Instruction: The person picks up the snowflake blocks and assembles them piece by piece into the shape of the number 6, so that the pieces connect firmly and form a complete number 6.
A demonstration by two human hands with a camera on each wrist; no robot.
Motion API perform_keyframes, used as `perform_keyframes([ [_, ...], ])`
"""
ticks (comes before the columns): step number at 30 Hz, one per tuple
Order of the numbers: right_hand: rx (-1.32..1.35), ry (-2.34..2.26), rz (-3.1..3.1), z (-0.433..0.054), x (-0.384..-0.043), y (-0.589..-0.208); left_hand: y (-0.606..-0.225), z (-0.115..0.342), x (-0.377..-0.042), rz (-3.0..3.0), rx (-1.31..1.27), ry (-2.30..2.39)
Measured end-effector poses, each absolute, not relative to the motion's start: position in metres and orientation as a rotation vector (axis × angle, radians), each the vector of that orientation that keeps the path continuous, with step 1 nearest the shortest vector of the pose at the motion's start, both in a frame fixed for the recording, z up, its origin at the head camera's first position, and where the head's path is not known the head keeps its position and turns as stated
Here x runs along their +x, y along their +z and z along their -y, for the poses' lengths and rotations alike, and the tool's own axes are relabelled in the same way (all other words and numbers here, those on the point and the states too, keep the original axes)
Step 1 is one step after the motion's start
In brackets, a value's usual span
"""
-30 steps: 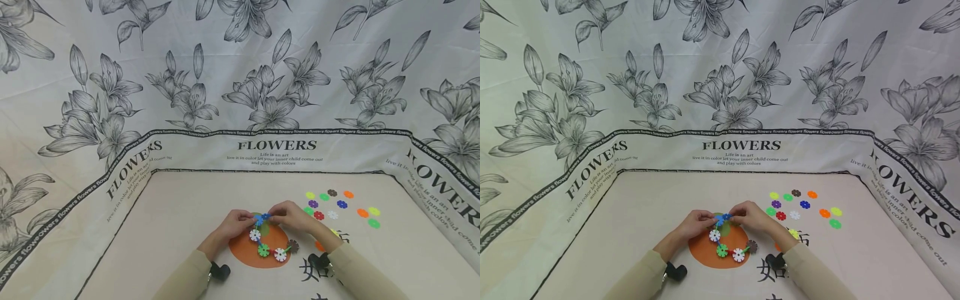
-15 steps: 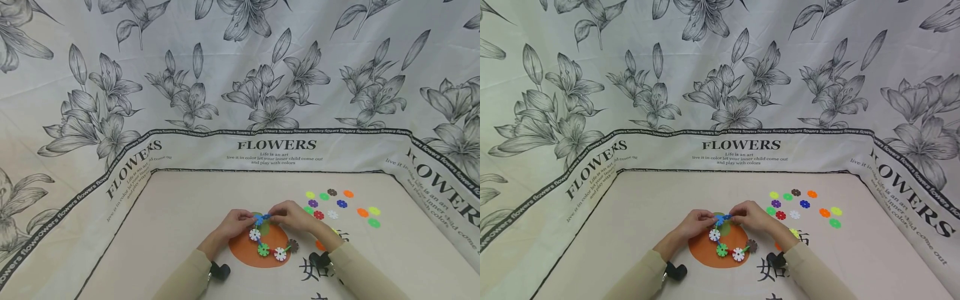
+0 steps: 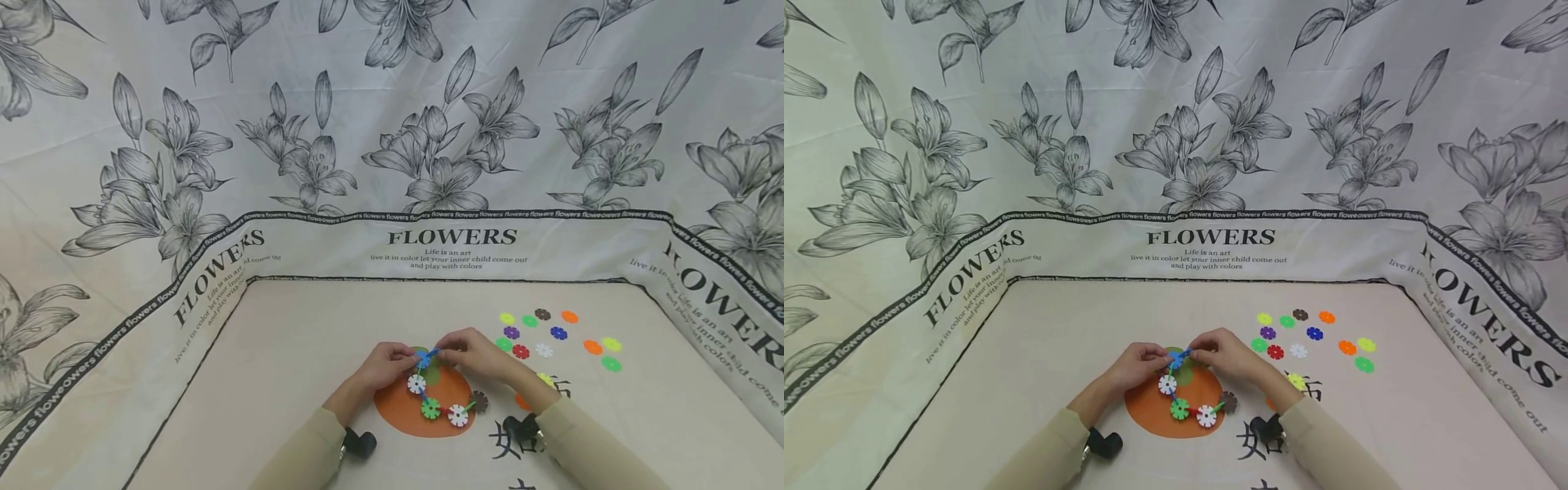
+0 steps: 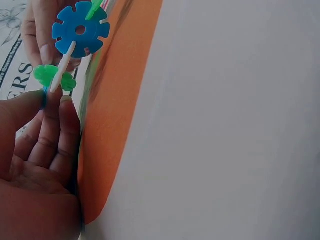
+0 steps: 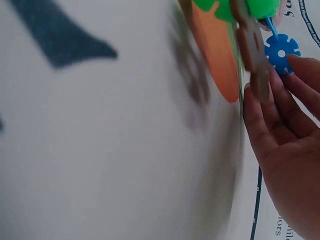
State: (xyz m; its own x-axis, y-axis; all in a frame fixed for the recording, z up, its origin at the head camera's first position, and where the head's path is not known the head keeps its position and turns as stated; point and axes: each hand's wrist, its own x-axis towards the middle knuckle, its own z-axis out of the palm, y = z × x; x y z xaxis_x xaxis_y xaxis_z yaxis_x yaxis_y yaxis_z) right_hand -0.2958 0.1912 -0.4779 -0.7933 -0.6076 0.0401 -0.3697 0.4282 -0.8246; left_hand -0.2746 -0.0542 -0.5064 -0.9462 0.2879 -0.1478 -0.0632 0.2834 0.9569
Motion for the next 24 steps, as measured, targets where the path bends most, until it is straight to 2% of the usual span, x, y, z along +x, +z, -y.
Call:
perform_keyframes([
  [7,-0.752,-1.45,-2.303,-0.1895,-0.2953,-0.4807,-0.5066,0.0541,-0.2745,-2.272,0.209,1.709],
  [24,-0.636,-1.494,-2.294,-0.1844,-0.2893,-0.4777,-0.5075,0.0527,-0.2745,-2.31,0.206,1.679],
])
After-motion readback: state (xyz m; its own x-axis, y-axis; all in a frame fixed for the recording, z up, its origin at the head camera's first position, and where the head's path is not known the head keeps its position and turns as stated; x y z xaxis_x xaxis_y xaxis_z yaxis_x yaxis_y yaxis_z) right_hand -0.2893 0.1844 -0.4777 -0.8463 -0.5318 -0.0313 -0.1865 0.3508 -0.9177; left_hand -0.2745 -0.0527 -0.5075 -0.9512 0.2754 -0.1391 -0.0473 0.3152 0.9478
